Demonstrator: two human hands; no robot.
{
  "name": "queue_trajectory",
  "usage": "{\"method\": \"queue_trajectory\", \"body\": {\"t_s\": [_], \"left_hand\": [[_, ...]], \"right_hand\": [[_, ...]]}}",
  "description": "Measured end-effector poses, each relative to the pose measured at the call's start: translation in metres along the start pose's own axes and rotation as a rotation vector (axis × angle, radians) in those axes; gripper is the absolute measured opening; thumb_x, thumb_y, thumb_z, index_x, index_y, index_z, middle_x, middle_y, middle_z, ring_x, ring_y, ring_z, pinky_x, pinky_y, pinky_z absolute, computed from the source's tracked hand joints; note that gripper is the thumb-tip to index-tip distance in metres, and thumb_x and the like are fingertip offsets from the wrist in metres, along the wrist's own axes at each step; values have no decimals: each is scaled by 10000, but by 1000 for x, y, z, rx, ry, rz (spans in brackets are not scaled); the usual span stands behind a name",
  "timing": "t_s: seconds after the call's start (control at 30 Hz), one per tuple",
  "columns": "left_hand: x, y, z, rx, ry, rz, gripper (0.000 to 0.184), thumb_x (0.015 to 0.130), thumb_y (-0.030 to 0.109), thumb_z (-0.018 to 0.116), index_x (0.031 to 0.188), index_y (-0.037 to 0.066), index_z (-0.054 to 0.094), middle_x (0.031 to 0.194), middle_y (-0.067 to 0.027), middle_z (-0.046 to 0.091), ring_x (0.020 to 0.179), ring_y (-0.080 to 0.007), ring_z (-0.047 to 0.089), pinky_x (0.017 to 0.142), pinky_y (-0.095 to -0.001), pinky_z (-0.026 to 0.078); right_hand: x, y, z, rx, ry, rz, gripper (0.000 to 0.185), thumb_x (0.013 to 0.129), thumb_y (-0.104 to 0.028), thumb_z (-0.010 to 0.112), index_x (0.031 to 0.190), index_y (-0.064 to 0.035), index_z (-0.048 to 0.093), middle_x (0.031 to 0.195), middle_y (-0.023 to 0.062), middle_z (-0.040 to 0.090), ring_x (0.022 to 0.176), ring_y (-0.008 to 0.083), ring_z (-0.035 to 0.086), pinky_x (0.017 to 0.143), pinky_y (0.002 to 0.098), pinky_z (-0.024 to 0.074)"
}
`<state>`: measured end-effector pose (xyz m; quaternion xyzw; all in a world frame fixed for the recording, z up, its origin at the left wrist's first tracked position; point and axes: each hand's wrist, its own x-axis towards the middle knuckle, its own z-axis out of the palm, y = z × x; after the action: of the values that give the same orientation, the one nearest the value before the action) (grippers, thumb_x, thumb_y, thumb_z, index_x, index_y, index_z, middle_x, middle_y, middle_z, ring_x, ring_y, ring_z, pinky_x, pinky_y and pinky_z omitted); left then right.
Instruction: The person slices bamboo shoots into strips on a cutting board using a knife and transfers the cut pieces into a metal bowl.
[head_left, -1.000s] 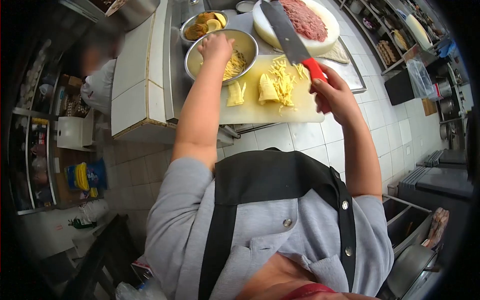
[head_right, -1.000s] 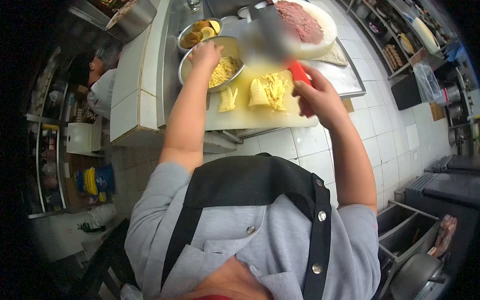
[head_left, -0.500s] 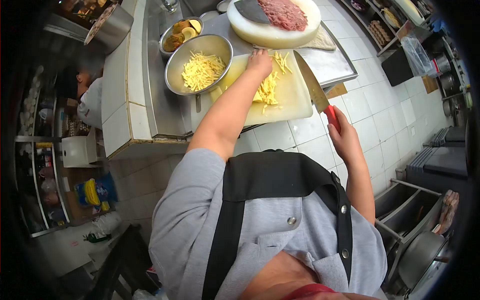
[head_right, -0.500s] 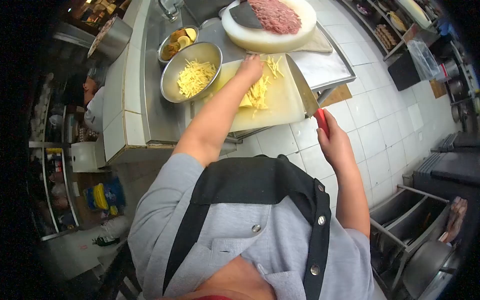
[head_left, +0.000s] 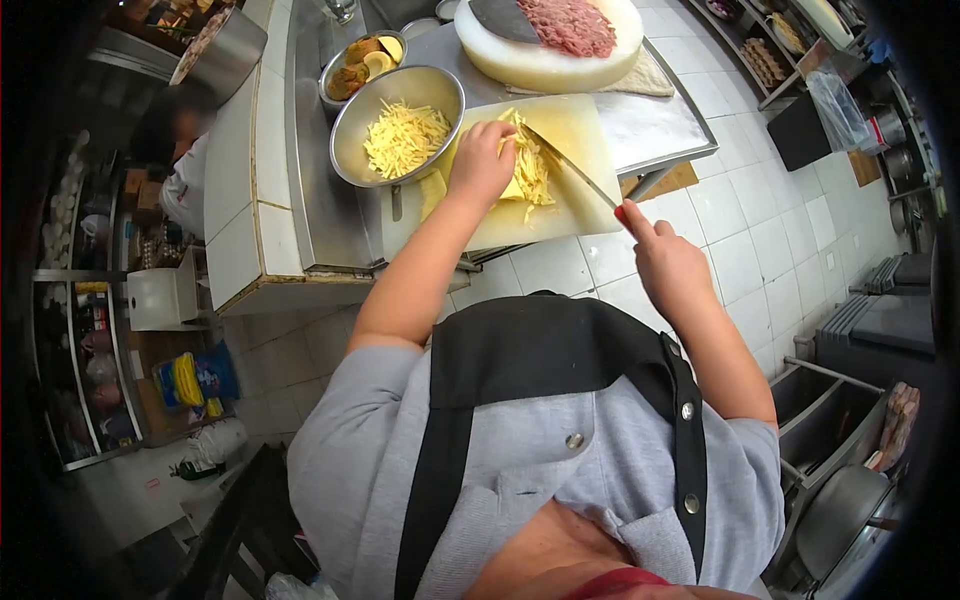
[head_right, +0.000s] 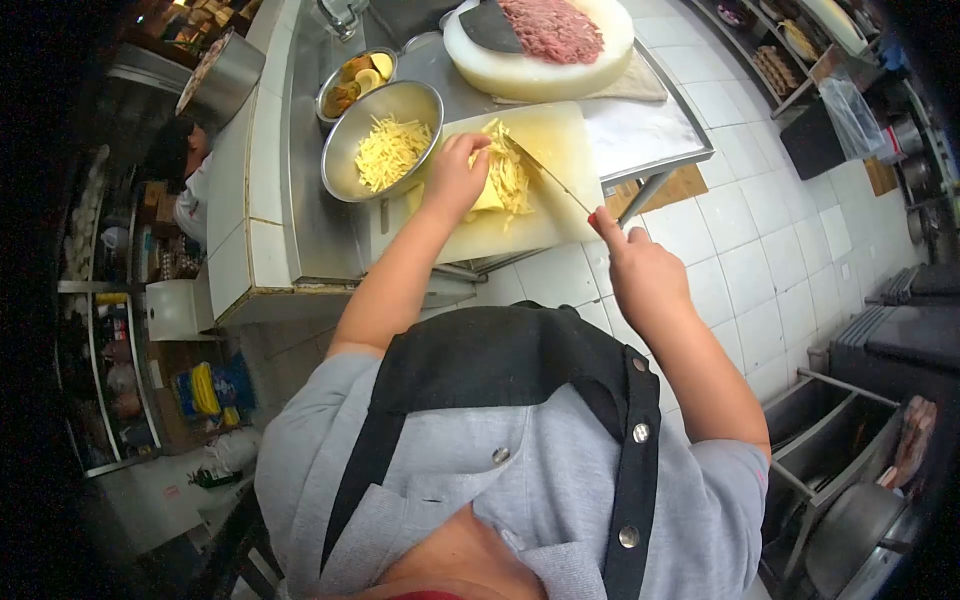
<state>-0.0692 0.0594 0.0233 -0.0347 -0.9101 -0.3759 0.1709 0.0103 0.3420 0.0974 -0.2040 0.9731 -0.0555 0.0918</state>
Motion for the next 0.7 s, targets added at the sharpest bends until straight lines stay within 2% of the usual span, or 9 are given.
{"method": "queue_trajectory", "body": {"t_s": [0.07,0.1,0.23,0.33,0.4,0.53,0.6,0.63,0.7], "left_hand": [[-28,-5,-11,299,-49,26,322,812,226,676,1077,59,602,1158,-170,575,1064,-341,551,898,-396,451],[-37,0,-19,308,-175,-42,418,793,204,701,1161,68,558,1277,-194,504,1144,-377,501,944,-411,430],[-50,-17,-14,235,-237,14,511,757,216,734,1204,64,539,1329,-185,465,1180,-380,474,983,-422,416],[-45,-10,-22,245,-353,-28,535,743,145,727,1233,59,530,1357,-195,457,1192,-370,484,995,-413,418],[-46,-14,-20,295,-325,65,465,763,85,661,1212,45,546,1311,-203,503,1117,-365,540,965,-404,444],[-44,-18,-23,240,-241,51,412,786,57,580,1197,34,561,1262,-210,540,1087,-352,560,942,-412,454],[-41,-8,-30,164,-139,-172,361,814,71,523,1166,25,589,1093,-228,617,973,-346,611,855,-417,487],[-40,-6,-32,161,-143,-162,361,814,71,523,1166,25,589,1093,-228,617,973,-346,611,855,-417,487],[-37,-4,-34,97,-34,-233,331,816,93,538,1131,30,619,927,-230,647,860,-344,639,775,-419,502]], "right_hand": [[2,5,-10,7,34,12,563,847,-89,527,1373,-230,383,874,163,587,702,329,635,586,444,510],[8,10,-9,1,91,17,553,847,-91,527,1364,-236,393,877,160,588,699,328,635,586,444,509],[40,17,7,-5,148,21,540,849,-85,520,1342,-279,416,899,168,591,741,329,638,613,437,514],[37,6,11,12,120,7,535,849,-91,523,1339,-289,432,921,178,590,790,334,636,662,436,514],[27,7,10,132,82,-29,518,851,-107,534,1333,-280,454,934,171,602,796,345,634,684,446,509],[24,18,9,263,191,53,506,852,-110,532,1325,-274,461,931,172,619,808,357,632,681,456,501],[29,20,18,221,181,49,512,850,-103,529,1329,-272,455,929,171,618,807,356,633,680,458,501],[29,21,24,179,170,47,519,848,-96,525,1332,-269,449,928,170,618,806,355,633,678,460,502],[24,11,30,156,101,53,551,840,-93,526,1354,-266,422,940,179,605,787,357,634,655,460,508]]}}
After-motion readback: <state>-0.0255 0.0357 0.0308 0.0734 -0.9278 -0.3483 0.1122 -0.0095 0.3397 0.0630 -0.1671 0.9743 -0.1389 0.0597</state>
